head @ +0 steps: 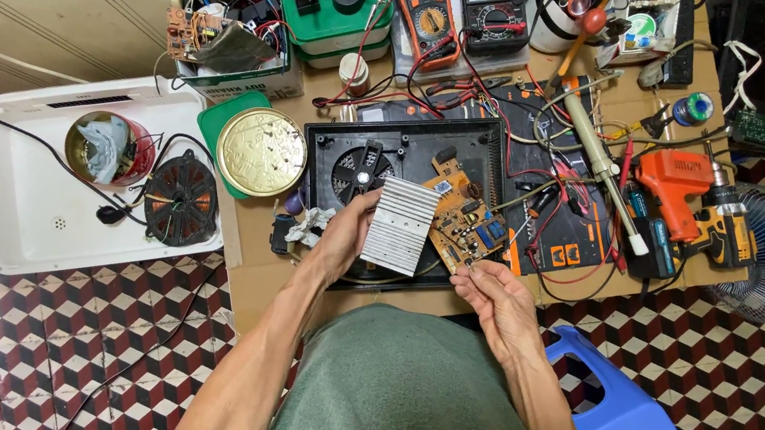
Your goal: The person applies thermal paste to a heat sink and then mounts it onto a circuit board. They use a power drill to secure the heat sink to the board with screws.
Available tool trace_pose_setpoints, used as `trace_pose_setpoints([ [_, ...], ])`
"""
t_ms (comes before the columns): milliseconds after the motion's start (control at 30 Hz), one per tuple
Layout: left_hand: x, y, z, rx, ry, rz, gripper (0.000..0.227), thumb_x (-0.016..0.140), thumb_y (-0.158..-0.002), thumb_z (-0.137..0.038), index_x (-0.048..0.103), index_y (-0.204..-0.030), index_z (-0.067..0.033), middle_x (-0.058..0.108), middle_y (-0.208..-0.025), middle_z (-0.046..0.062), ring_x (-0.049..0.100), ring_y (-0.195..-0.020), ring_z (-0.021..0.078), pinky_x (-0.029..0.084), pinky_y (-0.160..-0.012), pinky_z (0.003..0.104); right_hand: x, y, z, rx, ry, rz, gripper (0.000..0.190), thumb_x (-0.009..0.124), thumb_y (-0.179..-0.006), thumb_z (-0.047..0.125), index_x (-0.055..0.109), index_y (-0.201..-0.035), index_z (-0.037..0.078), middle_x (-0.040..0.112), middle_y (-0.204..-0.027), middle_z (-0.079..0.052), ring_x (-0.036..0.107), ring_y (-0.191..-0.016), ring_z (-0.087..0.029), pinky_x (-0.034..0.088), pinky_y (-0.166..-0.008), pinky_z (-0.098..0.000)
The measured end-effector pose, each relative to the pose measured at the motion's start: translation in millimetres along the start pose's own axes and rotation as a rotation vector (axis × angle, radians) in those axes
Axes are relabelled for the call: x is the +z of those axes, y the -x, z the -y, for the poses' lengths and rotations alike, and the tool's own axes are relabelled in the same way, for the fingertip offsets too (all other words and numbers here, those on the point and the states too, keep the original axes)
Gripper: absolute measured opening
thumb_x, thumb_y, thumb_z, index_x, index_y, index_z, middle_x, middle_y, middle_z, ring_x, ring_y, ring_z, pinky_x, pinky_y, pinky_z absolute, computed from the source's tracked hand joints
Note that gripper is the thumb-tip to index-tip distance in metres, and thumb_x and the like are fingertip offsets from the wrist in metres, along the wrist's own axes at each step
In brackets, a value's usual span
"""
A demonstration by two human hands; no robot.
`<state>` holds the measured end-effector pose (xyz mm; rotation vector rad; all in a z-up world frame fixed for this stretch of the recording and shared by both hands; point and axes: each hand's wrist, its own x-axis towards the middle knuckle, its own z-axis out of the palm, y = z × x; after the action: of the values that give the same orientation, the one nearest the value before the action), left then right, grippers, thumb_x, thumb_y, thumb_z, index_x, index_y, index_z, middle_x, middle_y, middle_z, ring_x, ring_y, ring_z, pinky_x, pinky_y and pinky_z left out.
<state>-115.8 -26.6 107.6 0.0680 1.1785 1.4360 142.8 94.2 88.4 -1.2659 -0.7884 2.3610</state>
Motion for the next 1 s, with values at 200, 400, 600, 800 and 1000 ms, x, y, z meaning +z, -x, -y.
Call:
trace_pose_setpoints([
  [200,-8.5,-3.2,8.0,0.034,0.054,0.035,0.053,0.04,-0.103,-0.023,0.042,-0.151,-0.0014,0.06,-0.14,0.012,0.06,-0.127,0.0178,0.048,-0.109,0.031,5.6,2.5,3.1,-0.053,-0.012,0.074,0.014,0.063,-0.097,0.001,0.06,-0.111,-0.003,0.072,-0.106,-0.02,0.073,-0.095,-0.025,0.061,-0.085,-0.0332],
  [400,-12.8,-3.6,10.4,0.055,0.071,0.051,0.056,0.039,-0.101,-0.021,0.039,-0.153,-0.0002,0.058,-0.143,0.013,0.058,-0.129,0.0188,0.046,-0.112,0.031,5.2,2.2,2.4,-0.076,-0.038,0.101,0.018,0.062,-0.098,0.004,0.061,-0.115,-0.002,0.072,-0.109,-0.021,0.072,-0.097,-0.026,0.061,-0.085,-0.0347],
  [600,-14.2,-2.6,12.1,0.018,0.026,-0.001,0.058,0.038,-0.1,-0.022,0.036,-0.155,-0.0024,0.057,-0.144,0.016,0.058,-0.132,0.0186,0.046,-0.114,0.03,1.2,3.2,0.1,-0.072,-0.051,0.087,0.021,0.062,-0.098,0.004,0.062,-0.117,-0.004,0.071,-0.11,-0.021,0.072,-0.1,-0.028,0.061,-0.086,-0.0349],
  [800,-16.0,0.4,14.7,0.026,0.0,0.001,0.057,0.038,-0.101,-0.023,0.039,-0.154,-0.0006,0.061,-0.139,0.016,0.062,-0.123,0.0159,0.048,-0.109,0.026,-5.0,1.9,-1.8,-0.062,-0.13,0.107,0.02,0.062,-0.098,0.004,0.061,-0.117,-0.003,0.071,-0.11,-0.02,0.071,-0.1,-0.026,0.059,-0.087,-0.0339],
  [1000,-32.0,-3.5,27.5,0.061,0.046,0.017,0.058,0.04,-0.102,-0.024,0.042,-0.155,-0.0005,0.065,-0.135,0.016,0.061,-0.113,0.0171,0.047,-0.095,0.027,-11.3,-1.5,-4.6,-0.068,-0.136,0.108,0.018,0.064,-0.098,0.003,0.063,-0.115,-0.002,0.07,-0.105,-0.015,0.069,-0.093,-0.022,0.056,-0.085,-0.0321],
])
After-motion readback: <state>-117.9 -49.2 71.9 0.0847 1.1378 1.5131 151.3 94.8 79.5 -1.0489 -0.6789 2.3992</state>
